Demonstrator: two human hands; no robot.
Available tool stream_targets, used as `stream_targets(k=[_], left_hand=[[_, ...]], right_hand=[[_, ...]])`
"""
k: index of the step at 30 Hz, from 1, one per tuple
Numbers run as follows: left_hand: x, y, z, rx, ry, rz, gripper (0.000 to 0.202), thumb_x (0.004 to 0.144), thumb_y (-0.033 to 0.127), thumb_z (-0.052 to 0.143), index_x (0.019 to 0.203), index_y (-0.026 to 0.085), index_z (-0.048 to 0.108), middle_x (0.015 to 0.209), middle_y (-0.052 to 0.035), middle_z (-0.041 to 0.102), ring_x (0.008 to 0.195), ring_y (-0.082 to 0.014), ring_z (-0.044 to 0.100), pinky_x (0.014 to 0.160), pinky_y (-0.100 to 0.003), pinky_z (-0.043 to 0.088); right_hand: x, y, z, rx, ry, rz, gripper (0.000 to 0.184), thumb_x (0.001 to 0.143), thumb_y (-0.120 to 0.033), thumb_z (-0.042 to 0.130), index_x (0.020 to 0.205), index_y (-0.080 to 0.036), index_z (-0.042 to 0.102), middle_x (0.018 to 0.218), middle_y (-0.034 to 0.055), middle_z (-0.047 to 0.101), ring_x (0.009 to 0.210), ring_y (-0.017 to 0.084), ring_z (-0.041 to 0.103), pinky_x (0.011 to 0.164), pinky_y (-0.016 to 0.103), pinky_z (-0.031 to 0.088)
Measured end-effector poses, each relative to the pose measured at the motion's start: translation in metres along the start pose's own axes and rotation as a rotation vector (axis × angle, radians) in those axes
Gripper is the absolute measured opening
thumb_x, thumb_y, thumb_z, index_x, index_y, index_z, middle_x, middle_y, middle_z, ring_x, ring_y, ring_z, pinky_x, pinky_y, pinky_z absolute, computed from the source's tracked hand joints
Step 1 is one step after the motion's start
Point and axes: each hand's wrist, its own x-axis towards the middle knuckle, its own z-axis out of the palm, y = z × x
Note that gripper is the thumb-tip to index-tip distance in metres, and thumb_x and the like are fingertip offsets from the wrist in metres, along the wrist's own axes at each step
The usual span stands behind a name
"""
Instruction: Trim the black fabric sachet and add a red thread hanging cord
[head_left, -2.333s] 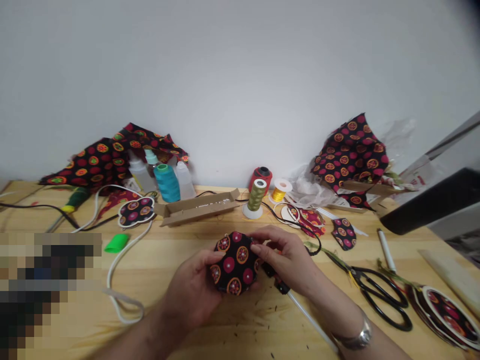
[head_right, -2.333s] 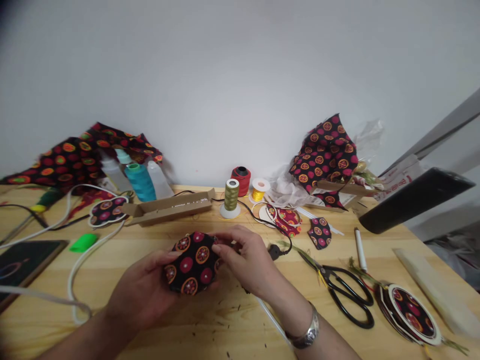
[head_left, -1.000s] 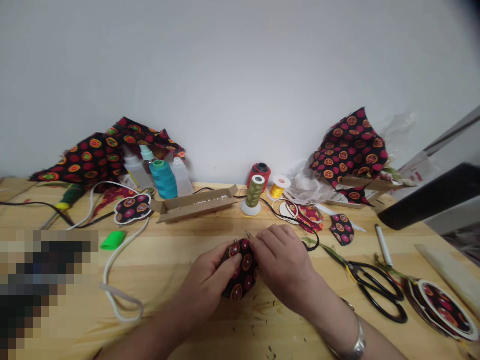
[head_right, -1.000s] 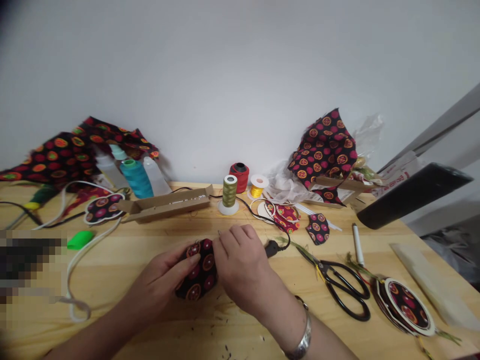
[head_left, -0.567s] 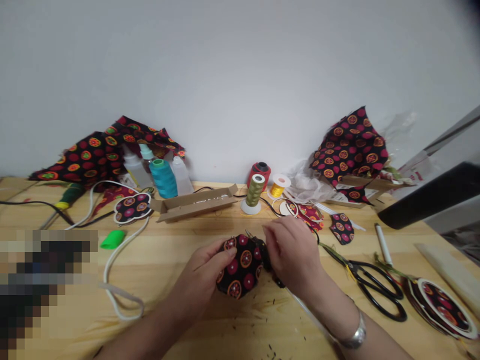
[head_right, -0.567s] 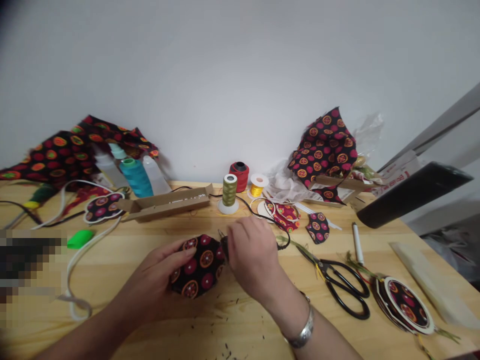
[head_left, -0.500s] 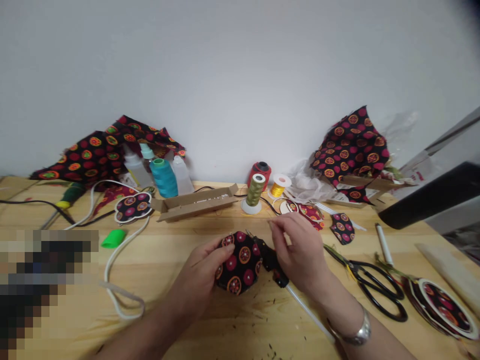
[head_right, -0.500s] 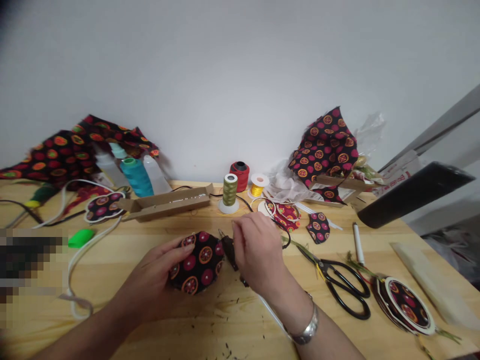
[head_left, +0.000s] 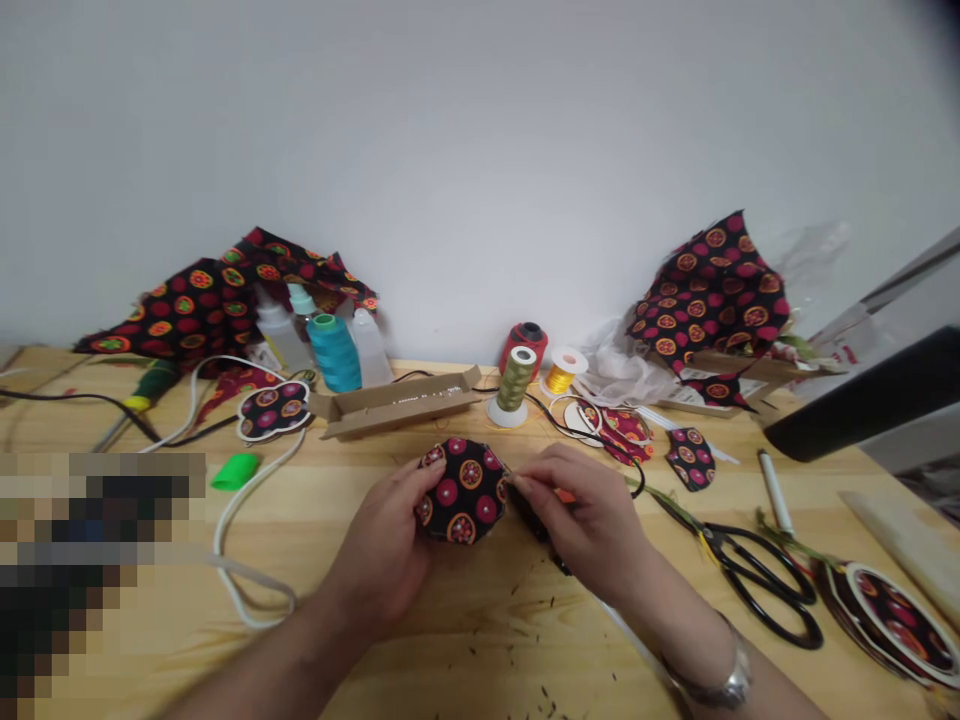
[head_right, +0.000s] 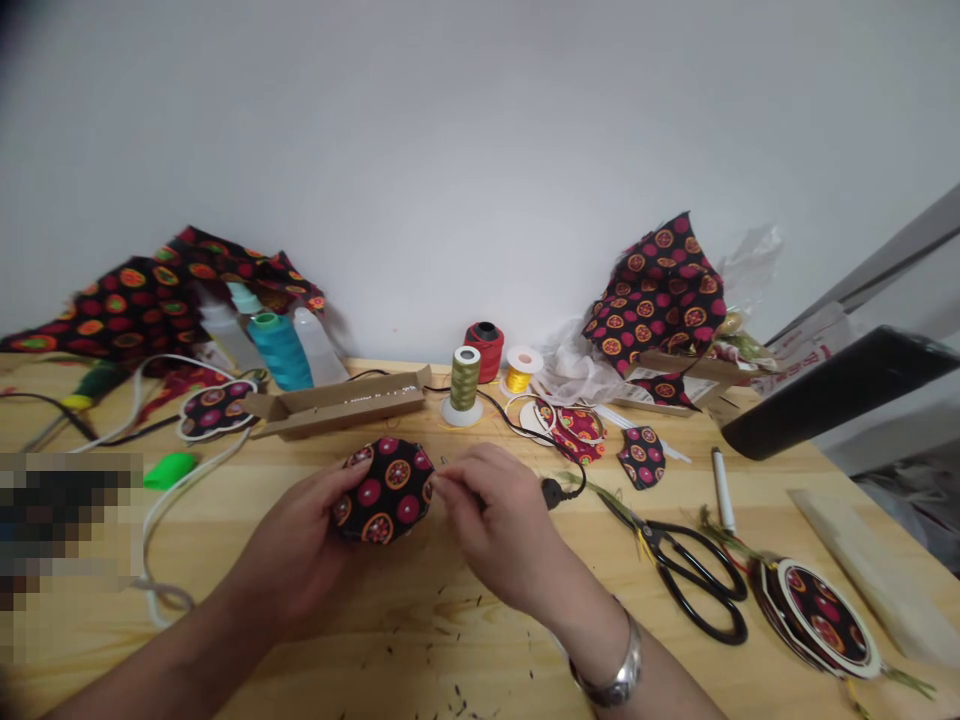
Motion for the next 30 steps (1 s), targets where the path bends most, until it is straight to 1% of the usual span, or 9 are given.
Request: stream_targets(k=[3,7,9,12,19,22,25,29,30], left_hand=[[-0.002,0.001,-0.003,0.085,0.001,0.052,0.021,0.067,0.026,0.071,0.085,0.016,0.075,0.092,-0.0062,0.076,0.087,-0.0226,0.066,0.073,-0.028,0.051],[-0.008,0.004,-0.002,0.198,-0.026,0.108,0.017,0.062,0.019,0.074,0.079,0.020,0.076,0.100,-0.0038,0.074,0.096,-0.0237,0.063,0.079,-0.026,0.049],[-0.011,0.004,0.000,0.258,-0.064,0.092,0.017,0.071,0.025,0.068,0.086,0.022,0.075,0.094,-0.0021,0.075,0.090,-0.0220,0.064,0.075,-0.027,0.050],[-0.013,0.002,0.000,0.377,-0.127,0.114,0.023,0.078,0.030,0.062,0.099,0.025,0.072,0.088,0.0002,0.074,0.082,-0.0193,0.063,0.074,-0.026,0.049],[-0.015,-0.007,-0.008,0.574,-0.227,0.269,0.026,0.085,0.033,0.055,0.105,0.027,0.069,0.089,0.0009,0.072,0.091,-0.0196,0.061,0.078,-0.025,0.047],[-0.015,-0.006,-0.007,0.554,-0.192,0.246,0.026,0.084,0.033,0.056,0.106,0.026,0.069,0.095,0.0007,0.073,0.090,-0.0190,0.062,0.080,-0.025,0.047],[-0.015,-0.001,-0.003,0.442,-0.154,0.145,0.029,0.081,0.033,0.059,0.107,0.024,0.068,0.097,-0.0010,0.074,0.088,-0.0205,0.064,0.080,-0.029,0.049],[-0.018,0.009,0.007,0.319,-0.112,0.078,0.024,0.075,0.031,0.063,0.095,0.020,0.072,0.085,-0.0031,0.076,0.084,-0.0239,0.067,0.071,-0.031,0.053],[-0.018,0.012,0.009,0.295,-0.074,0.080,0.022,0.074,0.031,0.063,0.090,0.020,0.073,0.082,-0.0034,0.076,0.082,-0.0251,0.067,0.069,-0.032,0.054]], right_hand=[[0.000,0.009,0.007,-0.230,0.039,0.002,0.018,0.087,-0.016,0.050,0.086,-0.013,0.068,0.077,0.0073,0.063,0.074,0.018,0.056,0.067,0.031,0.043],[-0.002,0.011,0.010,-0.301,-0.012,0.028,0.019,0.088,-0.018,0.051,0.089,-0.015,0.069,0.080,0.0074,0.065,0.075,0.018,0.056,0.069,0.031,0.044],[-0.002,0.009,0.010,-0.324,-0.023,0.031,0.019,0.088,-0.018,0.051,0.088,-0.015,0.069,0.079,0.0070,0.065,0.074,0.018,0.056,0.069,0.031,0.044],[-0.002,0.007,0.011,-0.390,-0.053,0.022,0.020,0.088,-0.017,0.050,0.087,-0.015,0.069,0.076,0.0071,0.064,0.071,0.018,0.056,0.067,0.030,0.044],[-0.002,0.002,0.010,-0.532,-0.080,-0.053,0.022,0.086,-0.014,0.047,0.074,-0.014,0.066,0.068,0.0068,0.061,0.066,0.019,0.053,0.062,0.030,0.041],[-0.003,0.002,0.011,-0.548,-0.046,-0.044,0.023,0.086,-0.015,0.046,0.070,-0.014,0.063,0.067,0.0066,0.060,0.065,0.018,0.052,0.061,0.029,0.039],[-0.002,0.006,0.010,-0.538,0.024,-0.034,0.022,0.085,-0.016,0.047,0.069,-0.014,0.061,0.067,0.0064,0.060,0.065,0.018,0.053,0.061,0.029,0.039],[0.003,0.012,-0.003,-0.486,0.138,-0.030,0.022,0.085,-0.016,0.047,0.067,-0.014,0.059,0.065,0.0056,0.058,0.064,0.017,0.052,0.061,0.029,0.040],[0.005,0.013,-0.007,-0.456,0.172,-0.020,0.021,0.085,-0.016,0.047,0.067,-0.014,0.059,0.064,0.0050,0.058,0.063,0.016,0.052,0.061,0.029,0.040]])
